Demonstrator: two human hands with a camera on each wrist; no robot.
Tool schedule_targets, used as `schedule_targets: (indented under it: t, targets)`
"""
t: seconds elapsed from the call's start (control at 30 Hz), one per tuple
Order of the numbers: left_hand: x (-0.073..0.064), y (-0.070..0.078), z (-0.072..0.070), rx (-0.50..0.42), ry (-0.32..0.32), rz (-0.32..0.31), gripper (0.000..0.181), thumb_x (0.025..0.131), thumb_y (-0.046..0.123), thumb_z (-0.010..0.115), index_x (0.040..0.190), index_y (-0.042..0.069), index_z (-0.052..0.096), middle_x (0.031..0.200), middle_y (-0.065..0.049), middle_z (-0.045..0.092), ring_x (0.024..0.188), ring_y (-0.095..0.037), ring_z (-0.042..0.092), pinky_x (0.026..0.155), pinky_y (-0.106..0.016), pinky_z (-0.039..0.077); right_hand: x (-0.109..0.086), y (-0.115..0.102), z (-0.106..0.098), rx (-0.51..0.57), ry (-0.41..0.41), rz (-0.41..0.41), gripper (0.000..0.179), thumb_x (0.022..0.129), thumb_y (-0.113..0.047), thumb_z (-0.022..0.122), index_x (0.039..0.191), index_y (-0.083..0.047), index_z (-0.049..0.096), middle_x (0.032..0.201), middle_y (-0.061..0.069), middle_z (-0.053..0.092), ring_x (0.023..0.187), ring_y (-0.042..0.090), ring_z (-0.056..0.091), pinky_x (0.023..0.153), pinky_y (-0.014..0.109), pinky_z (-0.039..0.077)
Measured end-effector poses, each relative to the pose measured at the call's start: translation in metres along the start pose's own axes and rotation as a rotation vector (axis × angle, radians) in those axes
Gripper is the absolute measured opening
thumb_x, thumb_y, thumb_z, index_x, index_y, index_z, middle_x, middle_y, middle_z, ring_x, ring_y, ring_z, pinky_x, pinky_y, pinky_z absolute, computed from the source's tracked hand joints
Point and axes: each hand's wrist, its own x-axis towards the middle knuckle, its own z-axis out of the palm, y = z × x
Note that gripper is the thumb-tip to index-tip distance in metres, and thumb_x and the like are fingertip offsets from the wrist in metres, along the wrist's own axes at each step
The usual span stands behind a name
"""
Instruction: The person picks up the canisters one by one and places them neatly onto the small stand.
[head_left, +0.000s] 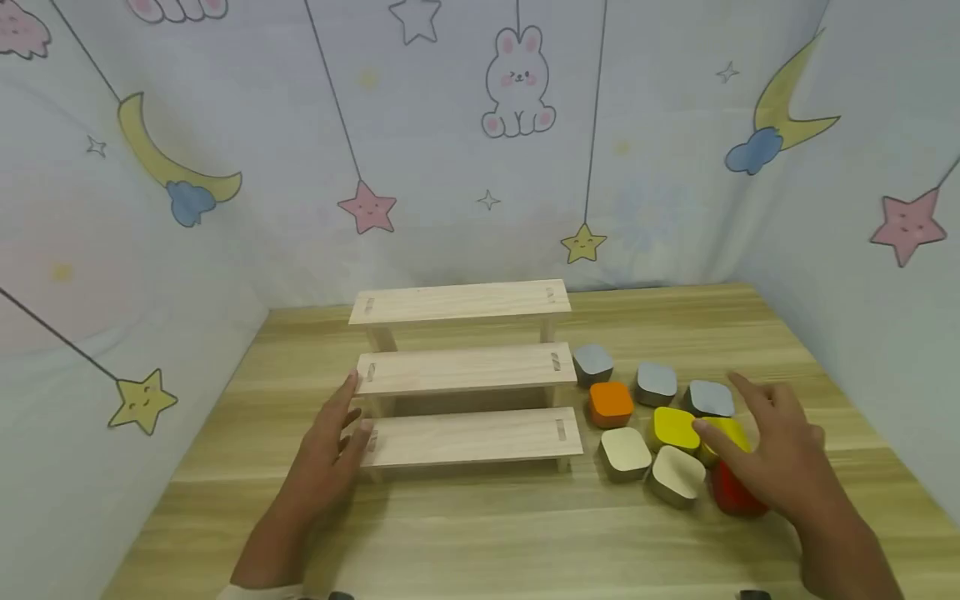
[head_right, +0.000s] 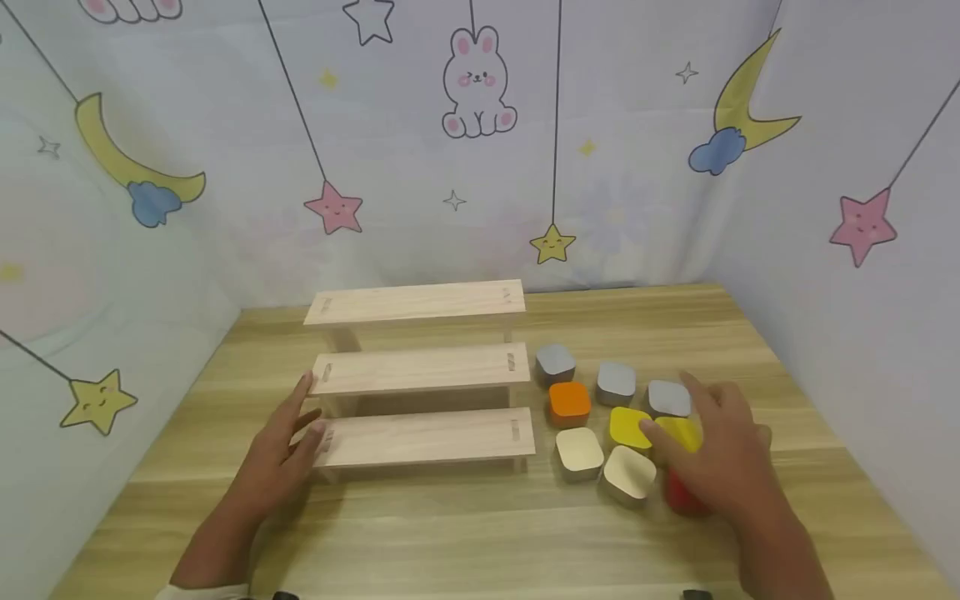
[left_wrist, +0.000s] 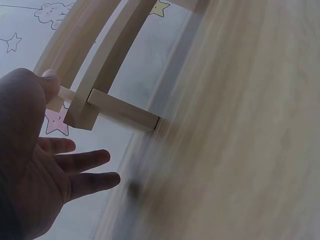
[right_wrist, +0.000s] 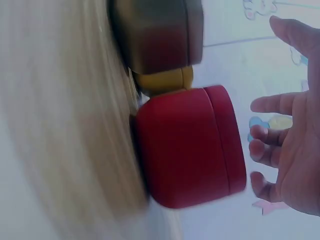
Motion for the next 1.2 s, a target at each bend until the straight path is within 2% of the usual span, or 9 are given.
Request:
schedule_targets:
  t: [0.1, 0.17, 0.23, 0.33, 0.57, 0.8, 0.93, 1.1, 1.2]
  targets:
    - [0.001, -0.002, 0.002, -0.009, -0.013, 0.013, 0.072, 0.118, 0.024, 0.049, 0.178, 0.024, 0.009, 0.182, -0.021, 0.02, 0.143, -0.057, 0.057, 0.11, -0.072, 0.053, -0.007, 0.01, -0.003, 0.048, 0.012, -0.012, 0.083, 0.101, -0.041, 0.076, 0.166, -0.003, 0.041, 0.12, 0.023, 0.05, 0.097, 0.027, 0.049, 0.073, 0.036, 0.035]
    - [0.001, -0.002, 0.002, -0.002, -0.012, 0.013, 0.071, 0.118, 0.023, 0.049, 0.178, 0.023, 0.01, 0.182, -0.022, 0.02, 0.141, -0.056, 0.059, 0.11, -0.072, 0.053, -0.012, 0.017, -0.004, 0.093, 0.033, -0.024, 0.08, 0.1, -0.034, 0.079, 0.163, -0.001, 0.043, 0.11, 0.015, 0.048, 0.093, 0.015, 0.041, 0.067, 0.026, 0.03]
    - [0.001, -0.002, 0.002, -0.001, -0.007, 0.01, 0.07, 0.118, 0.022, 0.049, 0.178, 0.023, 0.013, 0.181, -0.023, 0.023, 0.139, -0.056, 0.061, 0.11, -0.073, 0.052, -0.016, 0.023, -0.003, 0.141, 0.042, -0.027, 0.077, 0.1, -0.029, 0.079, 0.161, 0.0, 0.043, 0.104, 0.01, 0.044, 0.088, 0.011, 0.036, 0.065, 0.025, 0.026]
    - [0.001, -0.001, 0.002, -0.01, -0.006, -0.002, 0.069, 0.117, 0.021, 0.05, 0.178, 0.022, 0.016, 0.176, -0.028, 0.032, 0.137, -0.059, 0.061, 0.11, -0.074, 0.052, -0.021, 0.029, -0.004, 0.178, 0.023, 0.0, 0.072, 0.102, -0.028, 0.077, 0.159, 0.0, 0.042, 0.102, 0.007, 0.042, 0.082, 0.008, 0.036, 0.062, 0.026, 0.026]
    - [0.001, -0.003, 0.002, -0.048, -0.03, -0.008, 0.07, 0.117, 0.019, 0.049, 0.178, 0.023, 0.014, 0.166, -0.037, 0.043, 0.133, -0.063, 0.062, 0.104, -0.074, 0.056, -0.029, 0.043, -0.011, 0.187, -0.028, 0.007, 0.06, 0.102, -0.026, 0.076, 0.15, -0.002, 0.049, 0.086, 0.001, 0.039, 0.067, 0.008, 0.034, 0.055, 0.03, 0.027]
    - [0.001, -0.004, 0.001, -0.028, -0.047, -0.014, 0.071, 0.119, 0.02, 0.044, 0.178, 0.026, 0.007, 0.164, -0.039, 0.044, 0.14, -0.064, 0.056, 0.113, -0.08, 0.045, -0.036, 0.057, -0.019, 0.233, -0.194, 0.101, 0.058, 0.104, -0.025, 0.076, 0.149, 0.0, 0.049, 0.076, -0.005, 0.033, 0.064, 0.008, 0.032, 0.058, 0.029, 0.028]
    - [0.0, -0.003, 0.001, -0.032, -0.046, -0.015, 0.072, 0.119, 0.019, 0.045, 0.178, 0.026, 0.006, 0.164, -0.039, 0.045, 0.14, -0.063, 0.056, 0.114, -0.08, 0.044, -0.035, 0.068, -0.018, 0.301, -0.292, 0.111, 0.059, 0.103, -0.019, 0.078, 0.149, -0.001, 0.046, 0.075, -0.008, 0.036, 0.062, 0.008, 0.033, 0.055, 0.031, 0.029]
    - [0.0, 0.0, 0.0, -0.033, -0.049, -0.011, 0.073, 0.118, 0.016, 0.046, 0.178, 0.024, 0.005, 0.162, -0.039, 0.047, 0.142, -0.062, 0.055, 0.116, -0.08, 0.042, -0.038, 0.083, -0.014, 0.399, -0.417, 0.102, 0.075, 0.099, -0.009, 0.079, 0.156, 0.006, 0.033, 0.074, -0.007, 0.04, 0.061, 0.006, 0.036, 0.053, 0.03, 0.033]
    - [0.0, -0.001, 0.001, -0.035, -0.067, -0.025, 0.074, 0.118, 0.017, 0.045, 0.178, 0.026, 0.002, 0.164, -0.039, 0.045, 0.141, -0.061, 0.057, 0.116, -0.078, 0.043, -0.039, 0.086, -0.013, 0.415, -0.473, 0.075, 0.08, 0.096, -0.007, 0.082, 0.156, 0.009, 0.031, 0.075, -0.005, 0.038, 0.062, 0.007, 0.036, 0.054, 0.029, 0.034]
